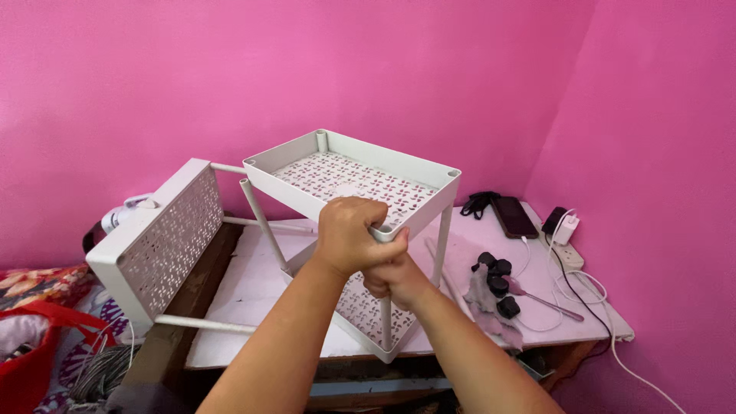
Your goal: The person assembles a white plastic three-tier shelf by inserting vertical poles into perforated trays and connecting the components. The person then disassembles the structure by removing the poles and separating the trays.
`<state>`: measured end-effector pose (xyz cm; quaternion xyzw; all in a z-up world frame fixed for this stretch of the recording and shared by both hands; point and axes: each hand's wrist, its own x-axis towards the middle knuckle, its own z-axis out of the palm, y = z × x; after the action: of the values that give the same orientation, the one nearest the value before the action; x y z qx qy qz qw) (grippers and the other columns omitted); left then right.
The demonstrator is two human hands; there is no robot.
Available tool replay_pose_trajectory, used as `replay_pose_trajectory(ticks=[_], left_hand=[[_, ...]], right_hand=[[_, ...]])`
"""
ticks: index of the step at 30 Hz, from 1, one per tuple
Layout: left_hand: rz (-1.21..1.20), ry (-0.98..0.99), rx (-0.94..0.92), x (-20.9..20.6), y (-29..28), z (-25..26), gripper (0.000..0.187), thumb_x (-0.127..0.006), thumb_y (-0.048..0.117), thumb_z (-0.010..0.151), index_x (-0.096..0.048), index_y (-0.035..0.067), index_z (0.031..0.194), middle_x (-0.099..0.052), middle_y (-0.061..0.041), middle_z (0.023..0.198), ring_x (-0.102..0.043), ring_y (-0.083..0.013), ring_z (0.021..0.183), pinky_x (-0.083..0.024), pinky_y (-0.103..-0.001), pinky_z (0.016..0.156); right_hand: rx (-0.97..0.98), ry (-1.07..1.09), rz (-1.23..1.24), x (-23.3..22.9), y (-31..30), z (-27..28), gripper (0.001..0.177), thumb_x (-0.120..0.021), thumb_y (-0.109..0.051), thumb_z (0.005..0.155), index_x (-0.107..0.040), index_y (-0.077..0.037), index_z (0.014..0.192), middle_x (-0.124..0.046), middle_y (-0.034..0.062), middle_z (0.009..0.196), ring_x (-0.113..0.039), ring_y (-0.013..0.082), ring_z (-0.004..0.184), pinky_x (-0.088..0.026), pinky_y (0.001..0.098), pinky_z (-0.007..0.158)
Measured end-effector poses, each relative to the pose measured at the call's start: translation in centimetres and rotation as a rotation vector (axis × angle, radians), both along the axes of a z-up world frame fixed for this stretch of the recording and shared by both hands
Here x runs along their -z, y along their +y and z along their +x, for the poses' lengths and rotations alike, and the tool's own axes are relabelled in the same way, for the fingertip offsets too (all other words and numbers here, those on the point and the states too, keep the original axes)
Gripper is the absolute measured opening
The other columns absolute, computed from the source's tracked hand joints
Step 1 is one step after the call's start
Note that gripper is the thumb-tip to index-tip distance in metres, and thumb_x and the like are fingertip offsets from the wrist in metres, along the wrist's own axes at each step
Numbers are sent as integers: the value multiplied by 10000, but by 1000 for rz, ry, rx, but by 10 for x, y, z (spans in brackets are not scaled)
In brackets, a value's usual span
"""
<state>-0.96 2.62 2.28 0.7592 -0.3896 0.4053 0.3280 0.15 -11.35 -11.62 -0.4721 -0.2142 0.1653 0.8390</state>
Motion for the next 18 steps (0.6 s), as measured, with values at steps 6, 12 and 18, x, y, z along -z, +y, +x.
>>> replay_pose_trajectory(ticks=[6,12,18], left_hand=[[-12,-11,-27,-1,-4,3,488,-798,373,650,-434,89,494,-419,-75,465,-452,-275,433,-342,-414,438],[-57,-12,-36,0,-16,2,478,-802,351,649,-434,88,493,-417,-75,460,-441,-274,422,-337,-400,437],[-124,-5,16,1,-10,8,528,-818,296,646,-363,73,498,-324,-90,469,-334,-259,418,-283,-388,439]], right_hand=[[513,-138,-201,-24,23,-17,208,-572,21,852,-553,-82,1032,-509,12,621,-451,127,460,-345,310,416],[1025,-427,-385,-25,37,-24,187,-661,-50,915,-710,29,1078,-760,60,869,-706,120,794,-541,285,669],[787,-179,-296,-15,34,-11,84,-603,-76,938,-608,-18,877,-588,36,625,-535,138,525,-401,317,466]])
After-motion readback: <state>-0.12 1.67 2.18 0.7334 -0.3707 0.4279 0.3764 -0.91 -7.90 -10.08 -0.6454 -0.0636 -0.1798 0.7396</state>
